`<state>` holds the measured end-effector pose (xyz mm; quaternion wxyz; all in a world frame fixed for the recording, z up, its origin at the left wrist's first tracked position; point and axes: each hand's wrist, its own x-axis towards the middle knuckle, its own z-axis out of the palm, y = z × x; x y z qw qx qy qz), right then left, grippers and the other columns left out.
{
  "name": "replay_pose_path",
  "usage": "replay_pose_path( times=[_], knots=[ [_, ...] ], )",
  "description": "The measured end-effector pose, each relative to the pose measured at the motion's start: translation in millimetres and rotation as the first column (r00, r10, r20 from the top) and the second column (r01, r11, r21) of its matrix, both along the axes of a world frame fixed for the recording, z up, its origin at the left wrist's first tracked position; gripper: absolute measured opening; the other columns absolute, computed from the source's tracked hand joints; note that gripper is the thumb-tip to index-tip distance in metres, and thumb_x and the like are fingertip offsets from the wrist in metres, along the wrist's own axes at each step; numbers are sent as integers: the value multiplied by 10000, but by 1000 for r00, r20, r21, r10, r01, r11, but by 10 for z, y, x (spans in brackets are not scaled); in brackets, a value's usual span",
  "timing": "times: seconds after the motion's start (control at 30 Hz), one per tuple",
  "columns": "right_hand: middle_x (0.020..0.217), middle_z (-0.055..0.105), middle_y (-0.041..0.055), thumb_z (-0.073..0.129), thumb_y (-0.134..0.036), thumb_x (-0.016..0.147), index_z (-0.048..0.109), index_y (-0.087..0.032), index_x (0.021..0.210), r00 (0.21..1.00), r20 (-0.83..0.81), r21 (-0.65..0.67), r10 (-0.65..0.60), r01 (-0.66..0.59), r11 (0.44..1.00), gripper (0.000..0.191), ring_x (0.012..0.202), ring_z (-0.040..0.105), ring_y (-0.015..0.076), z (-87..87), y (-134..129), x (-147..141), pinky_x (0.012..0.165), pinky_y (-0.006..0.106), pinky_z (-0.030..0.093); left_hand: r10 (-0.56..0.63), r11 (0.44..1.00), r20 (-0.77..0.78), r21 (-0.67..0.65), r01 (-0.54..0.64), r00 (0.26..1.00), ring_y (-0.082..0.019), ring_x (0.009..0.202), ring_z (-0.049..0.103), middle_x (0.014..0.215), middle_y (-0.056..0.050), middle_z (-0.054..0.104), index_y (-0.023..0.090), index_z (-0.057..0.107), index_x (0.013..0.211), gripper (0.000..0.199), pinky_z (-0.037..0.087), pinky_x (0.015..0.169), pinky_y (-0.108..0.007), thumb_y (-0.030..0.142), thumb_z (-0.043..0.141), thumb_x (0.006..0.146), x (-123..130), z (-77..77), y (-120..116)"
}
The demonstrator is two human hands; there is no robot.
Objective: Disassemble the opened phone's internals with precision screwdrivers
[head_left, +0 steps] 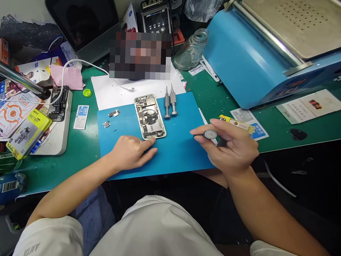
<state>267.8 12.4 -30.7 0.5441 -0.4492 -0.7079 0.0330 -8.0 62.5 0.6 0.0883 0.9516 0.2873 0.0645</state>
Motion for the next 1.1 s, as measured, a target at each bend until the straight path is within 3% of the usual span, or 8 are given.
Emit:
replay_pose_path(
  times=[0.17, 0.37, 0.67, 0.93, 1.1],
  knots=[
    [933, 821, -41, 767, -177, 879, 497, -482, 1466, 999, 17, -75, -30, 31, 997, 715, 750, 801, 268, 22, -42, -17, 658, 453, 686, -2, 1000, 30, 13, 1, 1000, -184, 543, 667, 568, -23, 663, 181, 719, 1208, 511, 308, 473, -288, 470, 313, 1094, 2, 1, 2],
    [927, 823, -8, 790, -101, 836, 555, -409, 1452, 993, 104, 20, 48, -51, 999, 728, 785, 798, 263, 47, -61, -16, 634, 429, 678, 3, 1000, 31, 2, -3, 1000, -181, 539, 657, 572, -29, 661, 180, 724, 1200, 507, 321, 482, -283, 471, 323, 1092, 4, -5, 2],
    [979, 824, -19, 761, -120, 871, 565, -447, 1436, 980, 171, -60, 106, -97, 993, 682, 824, 805, 272, 95, -152, -35, 676, 440, 686, 20, 998, 24, -56, -18, 1000, -186, 563, 654, 604, -43, 672, 181, 719, 1214, 535, 356, 503, -273, 489, 299, 1093, 15, -8, 5],
    [961, 828, 25, 782, -112, 827, 651, -369, 1369, 989, 118, 9, 85, -86, 996, 613, 803, 800, 271, 1, -145, 18, 656, 403, 678, 27, 997, -13, -73, -28, 1000, -182, 553, 642, 598, -40, 666, 186, 702, 1255, 545, 318, 486, -273, 489, 279, 1091, 23, 0, -23],
    [959, 783, 28, 592, -230, 974, 579, -398, 1419, 992, -76, -183, 102, -114, 977, 476, 840, 773, 253, -81, -152, -26, 790, 469, 681, 33, 996, -15, -80, -34, 999, -188, 588, 669, 628, -49, 693, 192, 714, 1230, 528, 309, 490, -277, 480, 295, 1087, 20, 3, -27]
  ],
)
